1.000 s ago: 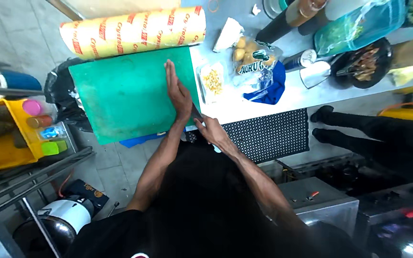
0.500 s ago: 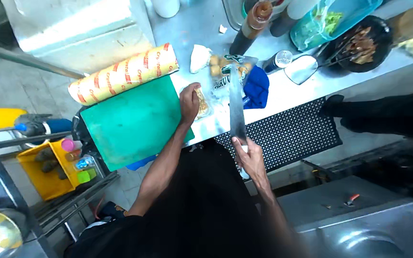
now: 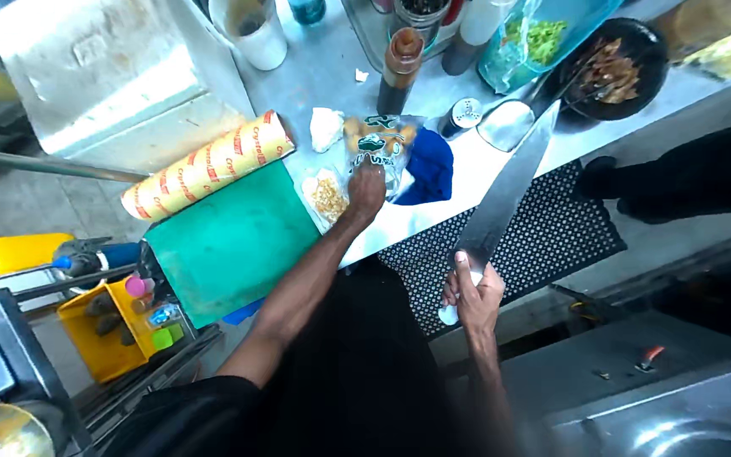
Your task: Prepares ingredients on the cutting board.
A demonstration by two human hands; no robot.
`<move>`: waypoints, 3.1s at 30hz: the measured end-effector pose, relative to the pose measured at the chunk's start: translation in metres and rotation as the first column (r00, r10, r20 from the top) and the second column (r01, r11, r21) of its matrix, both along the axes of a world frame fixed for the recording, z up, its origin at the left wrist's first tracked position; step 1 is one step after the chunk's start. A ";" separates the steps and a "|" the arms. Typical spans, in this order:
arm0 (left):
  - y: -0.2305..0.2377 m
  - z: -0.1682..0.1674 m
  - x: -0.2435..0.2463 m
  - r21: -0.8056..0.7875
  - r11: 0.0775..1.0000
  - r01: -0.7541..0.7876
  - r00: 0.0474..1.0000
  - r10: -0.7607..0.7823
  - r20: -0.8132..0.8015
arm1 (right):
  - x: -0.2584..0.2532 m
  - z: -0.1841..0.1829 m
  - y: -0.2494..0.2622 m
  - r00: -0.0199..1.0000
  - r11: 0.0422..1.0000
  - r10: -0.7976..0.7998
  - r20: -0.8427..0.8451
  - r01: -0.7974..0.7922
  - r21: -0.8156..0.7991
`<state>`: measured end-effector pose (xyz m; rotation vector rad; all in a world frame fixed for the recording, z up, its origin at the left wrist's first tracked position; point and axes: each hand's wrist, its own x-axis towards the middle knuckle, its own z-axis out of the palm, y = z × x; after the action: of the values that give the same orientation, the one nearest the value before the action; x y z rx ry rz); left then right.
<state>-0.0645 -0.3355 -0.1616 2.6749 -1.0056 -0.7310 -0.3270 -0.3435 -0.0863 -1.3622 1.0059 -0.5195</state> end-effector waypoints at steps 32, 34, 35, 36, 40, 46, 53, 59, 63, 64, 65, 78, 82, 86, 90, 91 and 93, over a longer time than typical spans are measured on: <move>0.398 -0.031 0.012 -0.321 0.685 -0.654 0.756 0.572 -0.318 | 0.192 -0.088 0.149 -0.010 0.069 0.649 -0.761 -0.995 0.072; 0.397 -0.033 0.000 -0.376 0.694 -0.615 0.788 0.558 -0.260 | 0.194 -0.101 0.165 0.000 0.071 0.616 -0.787 -0.996 0.055; 0.397 -0.033 -0.009 -0.396 0.690 -0.606 0.793 0.562 -0.235 | 0.191 -0.101 0.169 0.024 0.078 0.605 -0.796 -0.997 0.030; 0.395 -0.034 -0.016 -0.418 0.679 -0.603 0.792 0.570 -0.217 | 0.187 -0.097 0.171 0.059 0.083 0.601 -0.797 -0.996 -0.011; 0.384 -0.044 -0.021 -0.499 0.648 -0.575 0.786 0.608 -0.116 | 0.179 -0.049 0.179 -0.050 0.025 0.545 -0.837 -0.997 0.076; 0.372 -0.055 -0.030 -0.574 0.650 -0.498 0.797 0.604 -0.006 | 0.168 -0.018 0.183 -0.196 0.008 0.456 -0.868 -0.975 0.224; 0.383 -0.049 -0.029 -0.564 0.711 -0.420 0.856 0.517 0.014 | 0.163 -0.001 0.191 -0.236 0.028 0.424 -0.874 -0.962 0.273; 0.381 -0.063 -0.016 -0.609 0.630 -0.483 0.824 0.562 -0.071 | 0.175 -0.044 0.209 -0.138 0.054 0.438 -0.888 -0.982 0.179; 0.383 -0.074 -0.008 -0.645 0.558 -0.522 0.799 0.584 -0.141 | 0.203 -0.106 0.229 0.048 0.033 0.451 -0.891 -0.999 -0.038; 0.387 -0.068 -0.013 -0.627 0.571 -0.530 0.806 0.568 -0.164 | 0.209 -0.109 0.231 0.057 0.025 0.458 -0.887 -0.998 -0.051; 0.391 -0.065 -0.020 -0.615 0.583 -0.531 0.812 0.558 -0.172 | 0.212 -0.112 0.230 0.051 0.019 0.472 -0.880 -0.999 -0.048; 0.388 -0.082 -0.008 -0.657 0.564 -0.500 0.806 0.580 -0.115 | 0.163 -0.015 0.189 -0.220 0.000 0.410 -0.885 -0.970 0.242; 0.386 -0.081 -0.008 -0.664 0.550 -0.507 0.804 0.580 -0.134 | 0.173 -0.043 0.206 -0.161 0.036 0.429 -0.889 -0.980 0.194; 0.392 -0.067 -0.022 -0.627 0.601 -0.495 0.837 0.523 -0.160 | 0.203 -0.103 0.228 -0.007 0.015 0.473 -0.881 -1.000 0.016; 0.396 -0.071 -0.027 -0.635 0.599 -0.488 0.840 0.520 -0.155 | 0.228 -0.111 0.217 -0.010 0.025 0.550 -0.835 -0.999 0.028; 0.395 -0.071 -0.025 -0.643 0.592 -0.486 0.836 0.529 -0.145 | 0.232 -0.111 0.211 0.010 0.044 0.559 -0.829 -0.999 0.018; 0.395 -0.069 -0.026 -0.650 0.584 -0.487 0.827 0.549 -0.126 | 0.231 -0.103 0.201 0.046 0.077 0.569 -0.821 -0.997 -0.003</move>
<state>-0.0905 0.0594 -0.2310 2.1626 -0.3193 -0.0795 -0.0965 -0.1428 -0.1892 -2.5800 0.1970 0.8222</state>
